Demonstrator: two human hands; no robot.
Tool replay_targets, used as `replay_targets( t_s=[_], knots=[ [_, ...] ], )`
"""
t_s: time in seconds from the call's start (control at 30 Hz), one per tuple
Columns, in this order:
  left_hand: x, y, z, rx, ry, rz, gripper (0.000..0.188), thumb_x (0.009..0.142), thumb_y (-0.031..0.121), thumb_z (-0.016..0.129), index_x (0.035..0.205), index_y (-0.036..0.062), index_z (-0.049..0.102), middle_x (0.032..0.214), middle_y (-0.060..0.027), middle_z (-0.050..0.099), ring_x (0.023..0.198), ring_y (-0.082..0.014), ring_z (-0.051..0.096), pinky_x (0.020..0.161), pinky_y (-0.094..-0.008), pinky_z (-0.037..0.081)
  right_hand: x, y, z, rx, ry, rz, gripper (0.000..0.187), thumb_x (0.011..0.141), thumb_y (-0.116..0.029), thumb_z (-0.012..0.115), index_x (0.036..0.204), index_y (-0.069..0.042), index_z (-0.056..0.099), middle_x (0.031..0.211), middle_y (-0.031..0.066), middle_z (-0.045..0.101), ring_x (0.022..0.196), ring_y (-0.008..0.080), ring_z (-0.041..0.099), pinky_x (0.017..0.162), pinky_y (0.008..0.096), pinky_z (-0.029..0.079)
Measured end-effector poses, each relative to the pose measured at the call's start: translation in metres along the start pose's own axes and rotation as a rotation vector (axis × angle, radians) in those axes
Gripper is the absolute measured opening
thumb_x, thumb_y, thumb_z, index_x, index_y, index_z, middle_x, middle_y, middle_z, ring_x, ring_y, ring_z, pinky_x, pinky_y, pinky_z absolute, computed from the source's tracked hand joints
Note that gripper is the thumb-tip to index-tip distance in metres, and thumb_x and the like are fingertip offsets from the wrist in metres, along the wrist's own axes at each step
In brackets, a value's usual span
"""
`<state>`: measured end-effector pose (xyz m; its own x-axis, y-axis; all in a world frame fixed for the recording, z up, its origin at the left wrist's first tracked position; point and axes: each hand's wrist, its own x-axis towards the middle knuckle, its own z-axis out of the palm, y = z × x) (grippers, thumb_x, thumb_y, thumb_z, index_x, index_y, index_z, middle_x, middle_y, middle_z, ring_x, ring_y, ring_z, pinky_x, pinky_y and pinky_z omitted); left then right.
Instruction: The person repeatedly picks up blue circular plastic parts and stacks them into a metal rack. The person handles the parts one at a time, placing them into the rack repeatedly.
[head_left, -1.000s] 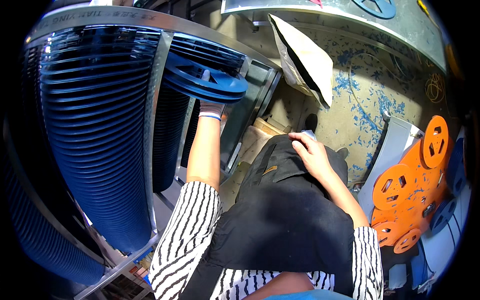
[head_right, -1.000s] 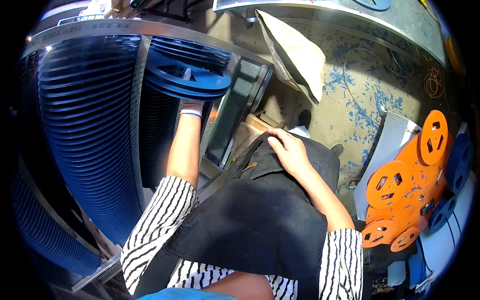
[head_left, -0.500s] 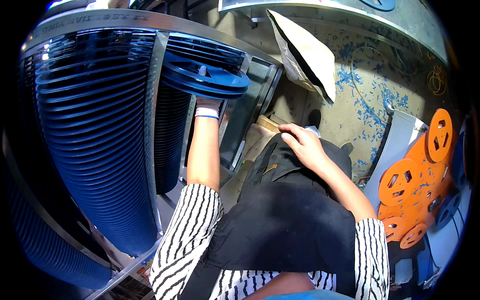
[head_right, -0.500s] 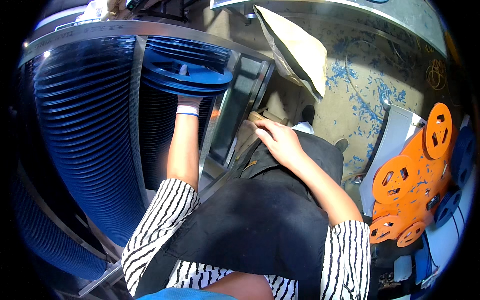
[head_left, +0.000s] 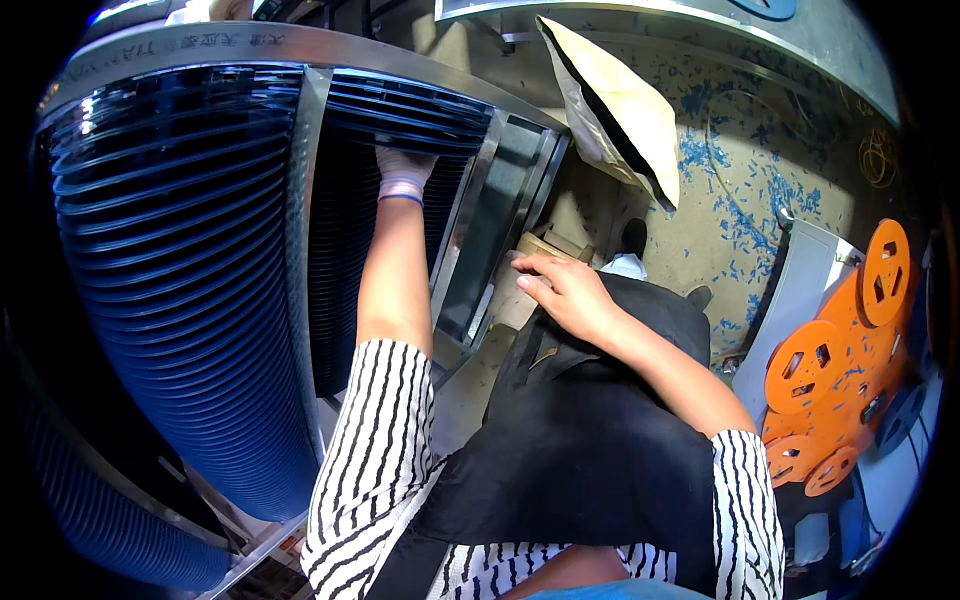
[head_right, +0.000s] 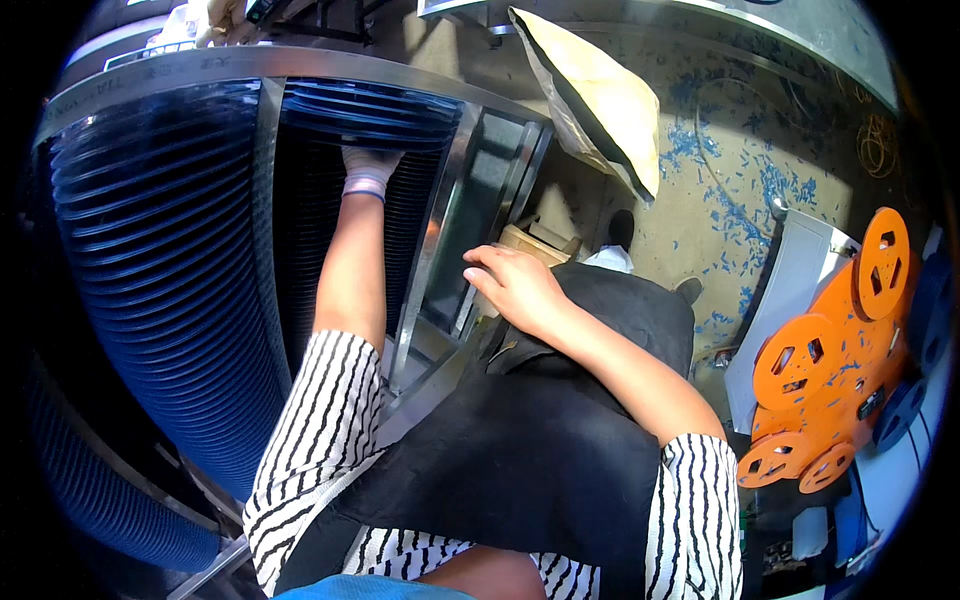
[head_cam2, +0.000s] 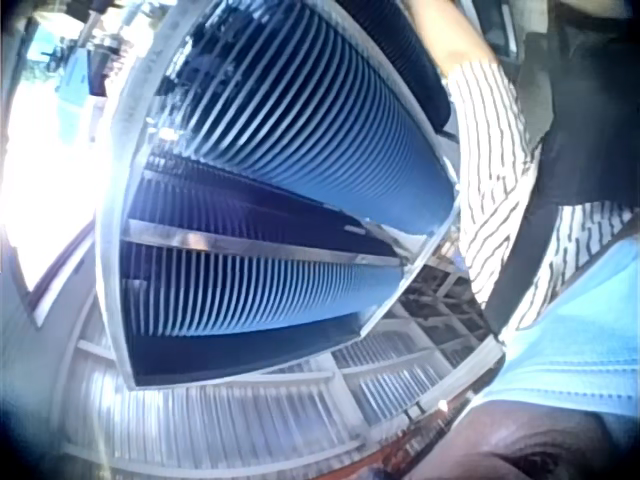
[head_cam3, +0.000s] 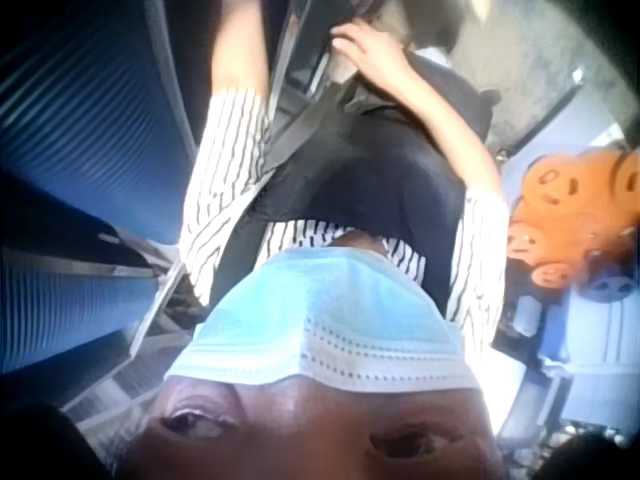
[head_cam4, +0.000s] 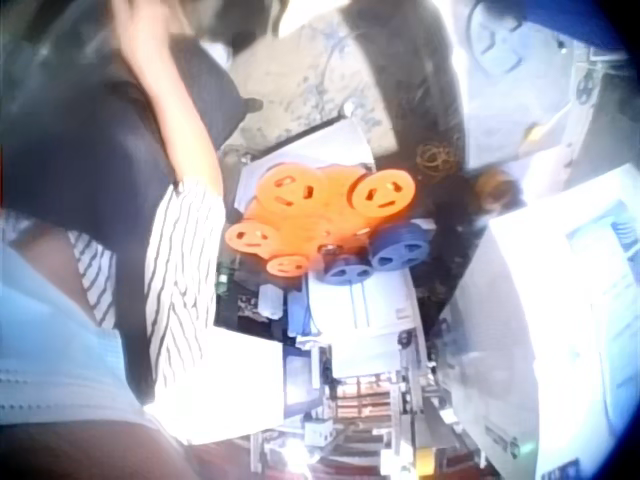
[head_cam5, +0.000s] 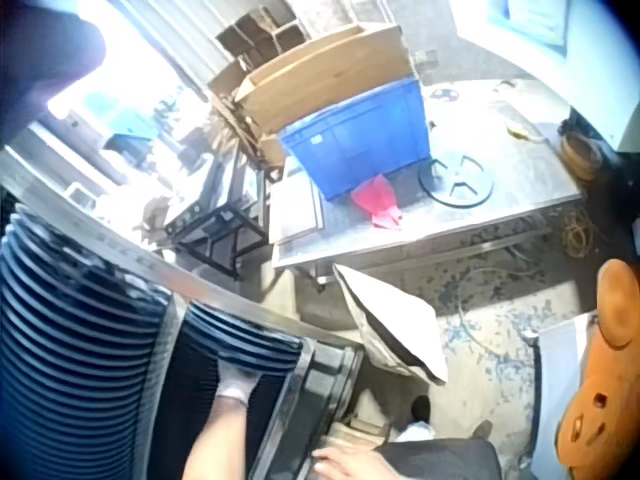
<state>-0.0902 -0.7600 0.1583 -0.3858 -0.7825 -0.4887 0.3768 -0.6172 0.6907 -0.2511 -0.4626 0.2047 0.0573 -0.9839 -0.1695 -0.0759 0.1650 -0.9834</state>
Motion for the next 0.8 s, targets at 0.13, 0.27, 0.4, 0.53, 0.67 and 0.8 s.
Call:
replay_targets(
  t_s=[0.13, 0.27, 0.4, 0.53, 0.67, 0.8],
  knots=[
    [0.022, 0.002, -0.030, -0.143, -0.005, 0.028, 0.052, 0.096, 0.046, 0.037, 0.134, 0.0101, 0.043, 0.135, -0.0115, 0.046, 0.125, -0.0296, 0.041, 0.108, -0.0468, 0.033, -0.014, 0.013, 0.006, 0.011, 0.001, 0.058, 0.032, 0.092, -0.030, 0.054, 0.112, -0.006, 0.061, 0.105, 0.0153, 0.065, 0.099, 0.0335, 0.062, 0.085, 0.0399, 0.048],
    [0.032, -0.016, -0.022, -0.166, 0.026, -0.002, 0.049, 0.096, 0.044, 0.040, 0.130, 0.0096, 0.046, 0.129, -0.0109, 0.050, 0.122, -0.0298, 0.045, 0.105, -0.0473, 0.038, -0.018, 0.029, -0.001, 0.018, 0.072, 0.130, 0.033, 0.093, -0.030, 0.054, 0.114, -0.006, 0.061, 0.106, 0.0159, 0.066, 0.098, 0.0335, 0.062, 0.085, 0.0400, 0.048],
    [0.028, -0.015, -0.014, -0.171, 0.096, -0.004, 0.053, 0.094, 0.048, 0.044, 0.130, 0.0097, 0.047, 0.127, -0.0112, 0.053, 0.119, -0.0300, 0.049, 0.101, -0.0478, 0.042, -0.015, 0.024, -0.005, 0.025, 0.068, 0.161, 0.032, 0.093, -0.028, 0.055, 0.114, -0.005, 0.061, 0.107, 0.0155, 0.066, 0.100, 0.0314, 0.063, 0.086, 0.0375, 0.048],
    [0.028, -0.013, -0.022, -0.199, 0.106, 0.018, 0.056, 0.093, 0.050, 0.044, 0.131, 0.0096, 0.047, 0.127, -0.0116, 0.053, 0.118, -0.0302, 0.050, 0.100, -0.0479, 0.043, -0.013, 0.021, -0.008, 0.053, 0.062, 0.163, 0.031, 0.093, -0.025, 0.056, 0.115, -0.003, 0.060, 0.107, 0.0158, 0.066, 0.101, 0.0280, 0.064, 0.086, 0.0337, 0.048],
    [0.028, -0.018, -0.002, -0.213, 0.169, -0.010, 0.057, 0.095, 0.049, 0.039, 0.136, 0.0093, 0.041, 0.134, -0.0115, 0.049, 0.124, -0.0301, 0.045, 0.105, -0.0485, 0.038, -0.017, 0.027, -0.011, 0.059, 0.106, 0.193, 0.031, 0.093, -0.024, 0.057, 0.115, -0.002, 0.060, 0.107, 0.0158, 0.066, 0.101, 0.0292, 0.064, 0.086, 0.0338, 0.048],
    [0.045, -0.007, -0.049, 0.499, -0.232, 0.198, 0.062, 0.096, 0.050, 0.032, 0.144, 0.0109, 0.030, 0.147, -0.0111, 0.034, 0.136, -0.0291, 0.032, 0.113, -0.0467, 0.026, -0.024, 0.029, -0.009, 0.061, 0.068, 0.225, 0.030, 0.093, -0.023, 0.056, 0.115, -0.003, 0.060, 0.109, 0.0141, 0.066, 0.101, 0.0279, 0.063, 0.087, 0.0332, 0.048]
  ],
)
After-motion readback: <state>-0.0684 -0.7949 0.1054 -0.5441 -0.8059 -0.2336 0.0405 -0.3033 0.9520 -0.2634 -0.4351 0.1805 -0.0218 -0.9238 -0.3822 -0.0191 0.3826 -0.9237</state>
